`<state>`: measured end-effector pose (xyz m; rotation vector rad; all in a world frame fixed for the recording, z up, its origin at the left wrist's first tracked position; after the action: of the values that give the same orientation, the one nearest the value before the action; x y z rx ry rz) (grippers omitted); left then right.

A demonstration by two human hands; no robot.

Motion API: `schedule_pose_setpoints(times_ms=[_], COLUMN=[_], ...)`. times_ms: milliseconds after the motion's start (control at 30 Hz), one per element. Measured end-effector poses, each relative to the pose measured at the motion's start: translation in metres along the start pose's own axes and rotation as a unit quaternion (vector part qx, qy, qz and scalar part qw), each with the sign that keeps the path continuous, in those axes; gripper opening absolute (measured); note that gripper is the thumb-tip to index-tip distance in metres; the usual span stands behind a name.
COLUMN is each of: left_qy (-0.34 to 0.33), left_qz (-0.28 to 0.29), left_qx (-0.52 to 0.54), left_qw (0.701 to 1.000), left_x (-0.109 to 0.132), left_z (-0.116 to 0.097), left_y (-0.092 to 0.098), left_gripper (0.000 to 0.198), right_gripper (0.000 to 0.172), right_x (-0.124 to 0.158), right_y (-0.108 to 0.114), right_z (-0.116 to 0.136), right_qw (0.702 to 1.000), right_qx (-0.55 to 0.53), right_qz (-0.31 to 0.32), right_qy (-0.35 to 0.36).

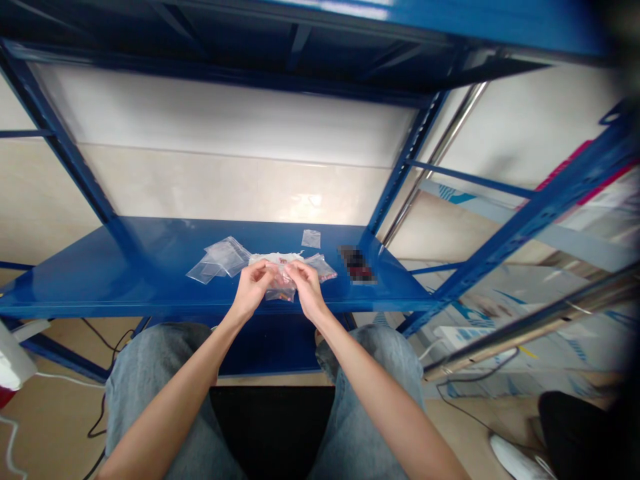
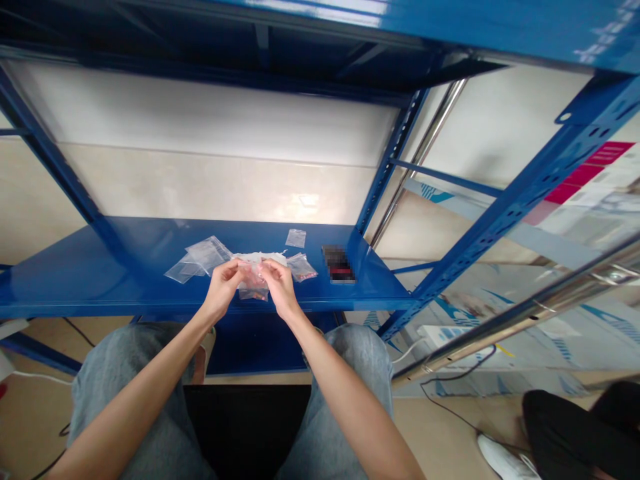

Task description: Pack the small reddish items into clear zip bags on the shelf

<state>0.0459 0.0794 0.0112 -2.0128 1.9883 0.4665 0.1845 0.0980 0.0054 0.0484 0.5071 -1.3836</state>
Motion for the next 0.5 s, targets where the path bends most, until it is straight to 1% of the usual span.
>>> schedule_pose_setpoints(times_ms=[100,267,333,433,500], left_qy=[-0.006,-0.001,-0.006,-0.014,-0.012], left_qz=[0.007,0.003,0.004,0.020,0.018], left_qx=[-0.024,0.016,0.009,-0.003,0.011], left_qw=[1.000,1.000,1.000,1.000,1.000], left_x=[0.0022,0.0035,0.0033,0.0033,0.0036], left_z=[0.0002,0.0029,0.0028,0.0027,0.0038], left_y=[-0.0048,-0.0081,-0.0082,-0.0098,-0.0097], left_gripper=[0.028,0.024,0.025,0.031,0.033], right_gripper=[0.035,0.036,0.035,0.034,0.034], right_x=[0.0034,0.0055,0.0037,0.0011,0.0010], right_y=[-0.0060,-0.0049,-0.0041,-0.0071,-0.0090], right_z=[0.0022,-0.0024,-0.0008,0.0039,0.0046], right_qw=[1.000,0.997,0.997,0.997,0.997], right_qx=[0.016,-0.012,-0.007,0.017,0.017], right_qz=[0.022,0.028,0.040,0.069,0.069], right_qy=[-0.003,-0.074,-0.066,-0.023,-0.012])
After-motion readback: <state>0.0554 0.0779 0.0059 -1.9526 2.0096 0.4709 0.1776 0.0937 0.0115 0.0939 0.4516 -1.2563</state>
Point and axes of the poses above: each hand's wrist, its own x-axis away from the middle knuckle, its own y-axis out of the back of the hand, z = x × y, the point moved 7 cm from there along -x, towards the middle knuckle, and after that the axes turned 8 degrees about -x, right-handed, at the moved point
